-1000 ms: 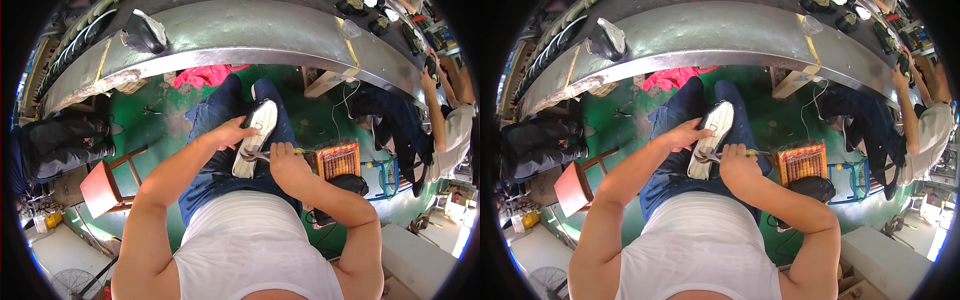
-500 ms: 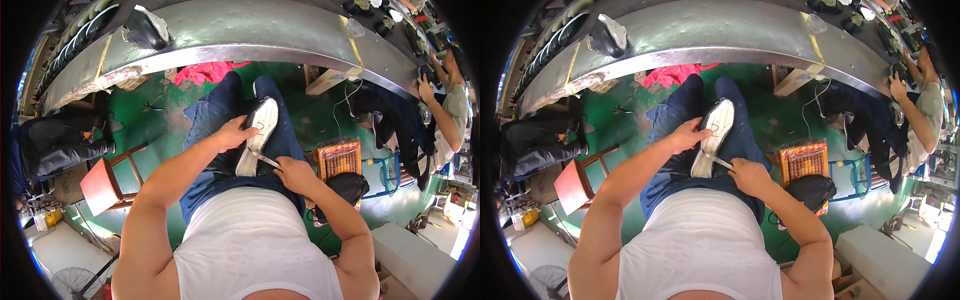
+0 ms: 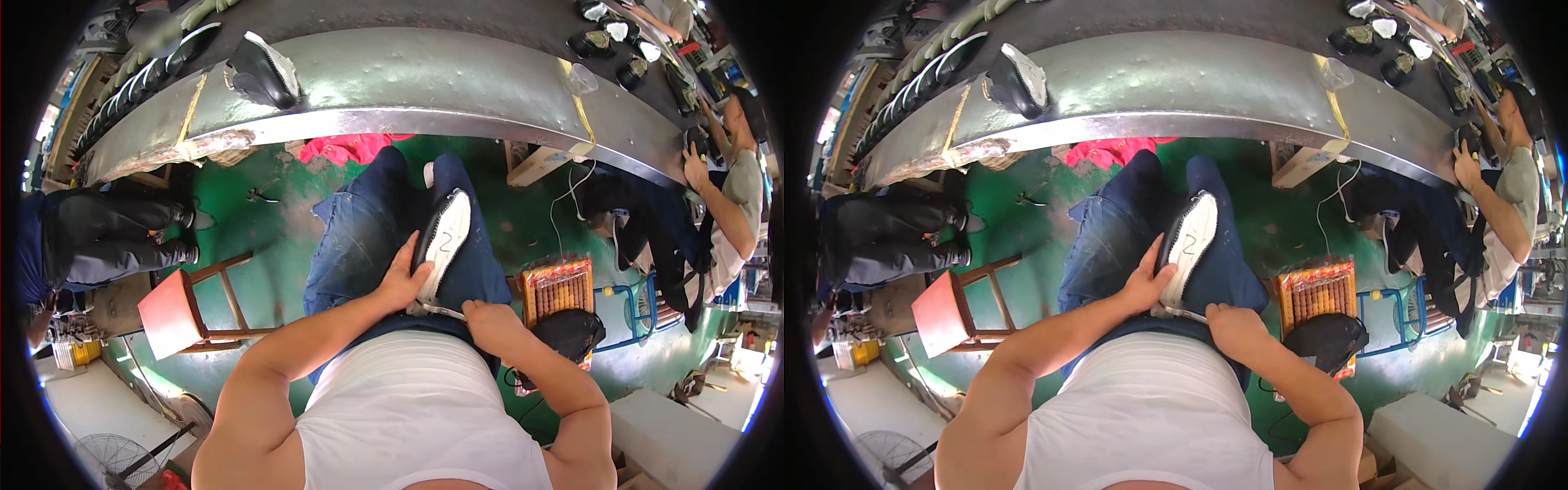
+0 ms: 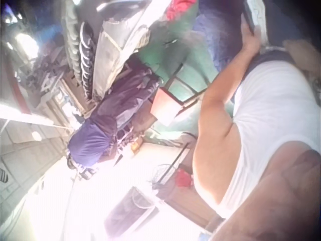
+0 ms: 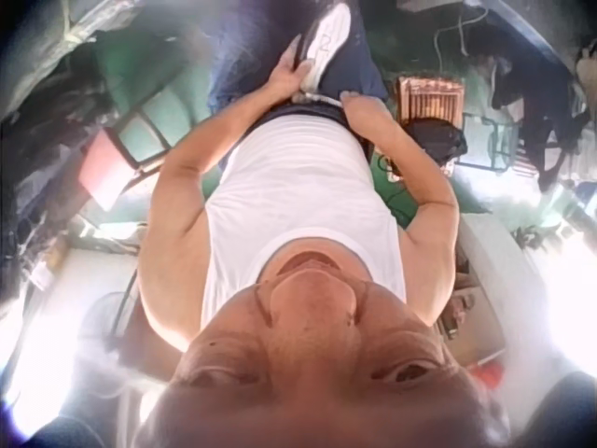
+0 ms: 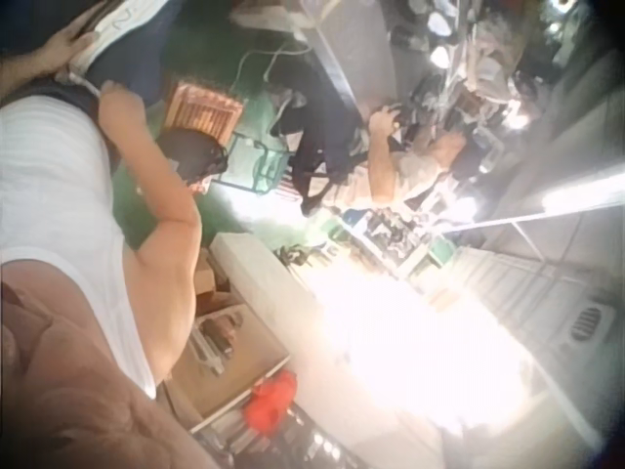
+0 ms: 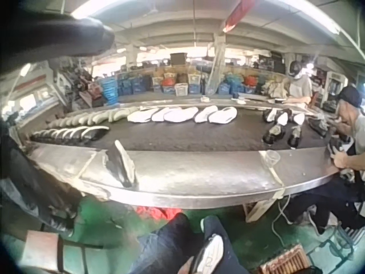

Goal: Trimming and preparing shoe uppers on a manufacturing line using pliers.

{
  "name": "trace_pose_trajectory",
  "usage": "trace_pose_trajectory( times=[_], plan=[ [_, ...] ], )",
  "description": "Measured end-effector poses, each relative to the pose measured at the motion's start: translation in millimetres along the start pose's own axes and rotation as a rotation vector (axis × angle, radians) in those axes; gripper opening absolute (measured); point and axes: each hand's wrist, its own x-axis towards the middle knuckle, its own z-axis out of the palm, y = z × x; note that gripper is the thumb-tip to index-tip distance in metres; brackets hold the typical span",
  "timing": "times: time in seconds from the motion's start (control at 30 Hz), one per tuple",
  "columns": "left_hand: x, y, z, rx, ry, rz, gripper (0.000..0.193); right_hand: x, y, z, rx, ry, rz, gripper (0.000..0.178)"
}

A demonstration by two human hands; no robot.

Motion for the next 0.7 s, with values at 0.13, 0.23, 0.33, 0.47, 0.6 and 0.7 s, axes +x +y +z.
trace_pose_trajectory(
  times=[0.13, 0.23, 0.33, 0.47, 0.6, 0.7],
  plan=[
    [-26, 1, -25, 0.252, -0.298, 0.057, 0.09, 4, 23, -24, 0.108, -0.15, -0.068, 0.018],
    [-33, 18, -31, 0.118, -0.387, -0.112, 0.097, 6, 34, -46, 0.52, -0.535, 0.0, 0.025],
    [-33, 33, -18, 0.302, -0.264, 0.006, 0.097, 10, 9, -30, 0.77, 0.173, 0.026, 0.03],
    [-29, 54, -41, 0.202, -0.207, -0.008, 0.085, 38, 28, -8, 0.574, 0.115, 0.113, 0.034],
    [-46, 124, -94, -0.448, -0.168, -0.177, 0.071, 26, 42, 8, 0.987, 0.392, 0.188, 0.038],
    [-30, 188, -128, -0.523, -0.139, -0.009, 0.069, 38, 50, 20, 1.034, 0.252, 0.237, 0.037]
  ],
)
